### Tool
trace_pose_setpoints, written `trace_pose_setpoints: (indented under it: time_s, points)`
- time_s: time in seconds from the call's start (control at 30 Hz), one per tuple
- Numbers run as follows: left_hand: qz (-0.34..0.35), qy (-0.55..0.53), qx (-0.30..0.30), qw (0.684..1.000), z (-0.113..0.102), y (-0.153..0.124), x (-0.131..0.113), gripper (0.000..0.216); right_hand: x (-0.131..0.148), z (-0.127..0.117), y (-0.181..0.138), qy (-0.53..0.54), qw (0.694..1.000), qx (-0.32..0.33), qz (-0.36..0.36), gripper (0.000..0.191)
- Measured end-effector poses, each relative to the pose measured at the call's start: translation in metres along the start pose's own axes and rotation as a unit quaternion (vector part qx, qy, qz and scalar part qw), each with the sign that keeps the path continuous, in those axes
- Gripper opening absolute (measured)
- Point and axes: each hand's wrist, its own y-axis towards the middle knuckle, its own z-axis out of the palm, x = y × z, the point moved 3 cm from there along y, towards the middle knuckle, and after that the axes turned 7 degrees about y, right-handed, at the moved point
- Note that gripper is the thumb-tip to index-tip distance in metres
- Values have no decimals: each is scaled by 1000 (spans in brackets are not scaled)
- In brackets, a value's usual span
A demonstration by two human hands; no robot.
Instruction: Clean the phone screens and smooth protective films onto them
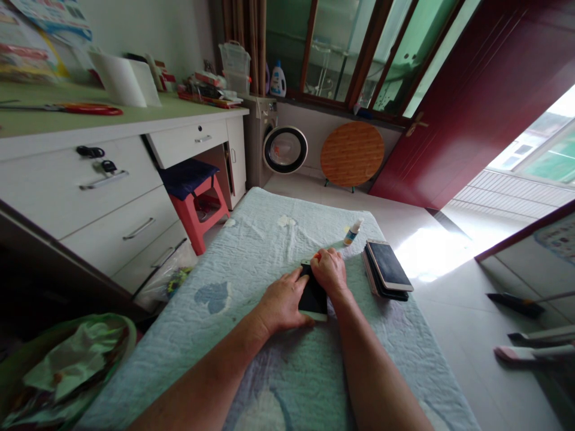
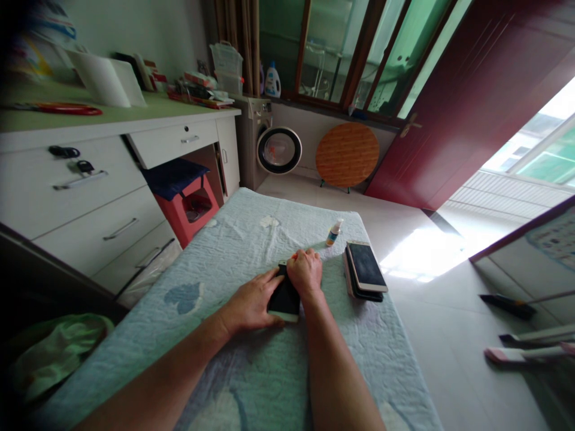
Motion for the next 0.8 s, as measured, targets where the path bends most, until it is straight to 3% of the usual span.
trace_pose_setpoints:
  time_s: [0.8]
  points:
    - [-9,23,8,1000,-1,0,0,85,-7,7,2,37,998,-37,20,23]
